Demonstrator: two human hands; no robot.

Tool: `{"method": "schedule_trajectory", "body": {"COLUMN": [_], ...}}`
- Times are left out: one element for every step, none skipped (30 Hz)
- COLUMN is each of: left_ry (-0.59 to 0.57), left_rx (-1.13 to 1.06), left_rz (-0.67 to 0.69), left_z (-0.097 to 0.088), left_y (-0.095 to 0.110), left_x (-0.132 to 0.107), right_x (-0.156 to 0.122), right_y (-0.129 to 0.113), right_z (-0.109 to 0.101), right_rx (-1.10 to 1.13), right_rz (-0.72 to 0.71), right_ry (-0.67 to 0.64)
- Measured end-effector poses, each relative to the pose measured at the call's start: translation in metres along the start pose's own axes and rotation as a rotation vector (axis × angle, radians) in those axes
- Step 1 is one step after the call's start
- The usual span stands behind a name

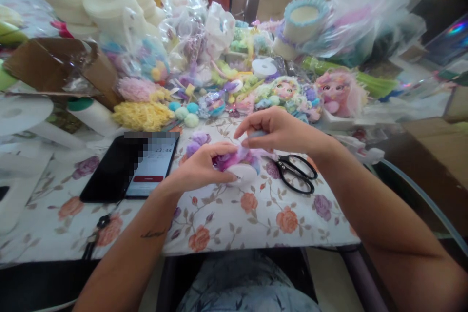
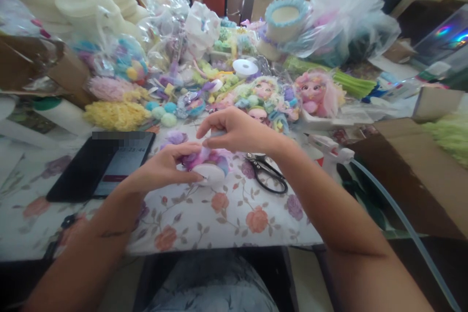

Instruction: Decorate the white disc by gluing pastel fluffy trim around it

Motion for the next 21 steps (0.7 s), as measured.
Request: {"method": "schedule_trajectory", "body": {"left_ry": [-0.004,-0.007,-0.008,-0.009,-0.012,-0.018,-0.026,-0.033,-0.038,-0.043,-0.046,-0.047,-0.048,-0.049,-0.05,-0.051,-0.052,-0.056,-0.058,-0.059,-0.057], "left_rx": [0.013,0.021,0.025,0.026,0.024,0.021,0.017,0.013,0.01,0.005,0.0,-0.005,-0.011,-0.018,-0.023,-0.027,-0.029,-0.028,-0.024,-0.017,-0.008], "left_rz": [0.001,0.002,0.004,0.008,0.013,0.019,0.027,0.037,0.049,0.062,0.076,0.088,0.098,0.105,0.109,0.111,0.113,0.117,0.122,0.127,0.132], "left_z": [0.0,0.0,0.0,0.0,0.0,0.0,0.001,0.001,0.002,0.002,0.002,0.002,0.002,0.002,0.002,0.002,0.002,0.002,0.002,0.002,0.002], "left_y": [0.0,0.0,0.0,0.001,0.001,0.002,0.002,0.003,0.003,0.004,0.005,0.005,0.006,0.006,0.006,0.006,0.007,0.007,0.007,0.007,0.008], "left_x": [0.0,0.0,0.0,0.0,0.0,0.0,0.0,0.0,0.0,0.0,0.0,0.0,0.0,0.0,0.0,0.0,0.0,0.0,0.0,0.0,0.0], "right_x": [0.0,0.0,-0.001,-0.003,-0.005,-0.008,-0.01,-0.013,-0.016,-0.019,-0.021,-0.023,-0.025,-0.026,-0.027,-0.028,-0.028,-0.028,-0.029,-0.029,-0.03], "right_y": [0.003,0.007,0.009,0.012,0.015,0.018,0.02,0.023,0.025,0.027,0.029,0.03,0.031,0.031,0.031,0.03,0.029,0.028,0.028,0.028,0.028], "right_z": [0.001,0.003,0.005,0.006,0.007,0.008,0.009,0.01,0.011,0.012,0.012,0.012,0.012,0.012,0.013,0.013,0.013,0.012,0.012,0.013,0.013], "right_rx": [0.068,0.137,0.207,0.272,0.329,0.375,0.409,0.43,0.443,0.448,0.448,0.444,0.44,0.436,0.431,0.428,0.425,0.423,0.422,0.421,0.42], "right_rz": [0.053,0.105,0.154,0.196,0.232,0.261,0.283,0.299,0.31,0.317,0.323,0.329,0.338,0.347,0.355,0.361,0.364,0.365,0.366,0.367,0.367], "right_ry": [-0.004,-0.004,0.003,0.016,0.033,0.05,0.064,0.075,0.083,0.088,0.093,0.1,0.104,0.108,0.111,0.114,0.116,0.119,0.12,0.119,0.114]}}
Point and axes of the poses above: each hand's wrist, its own x-axis towards the middle knuckle, its own z-axis out of the palm, y = z × x, the point moved 7 cm from there along x, towards the middle knuckle, and after that the axes turned 3 degrees about -x, right-handed, at the moved point
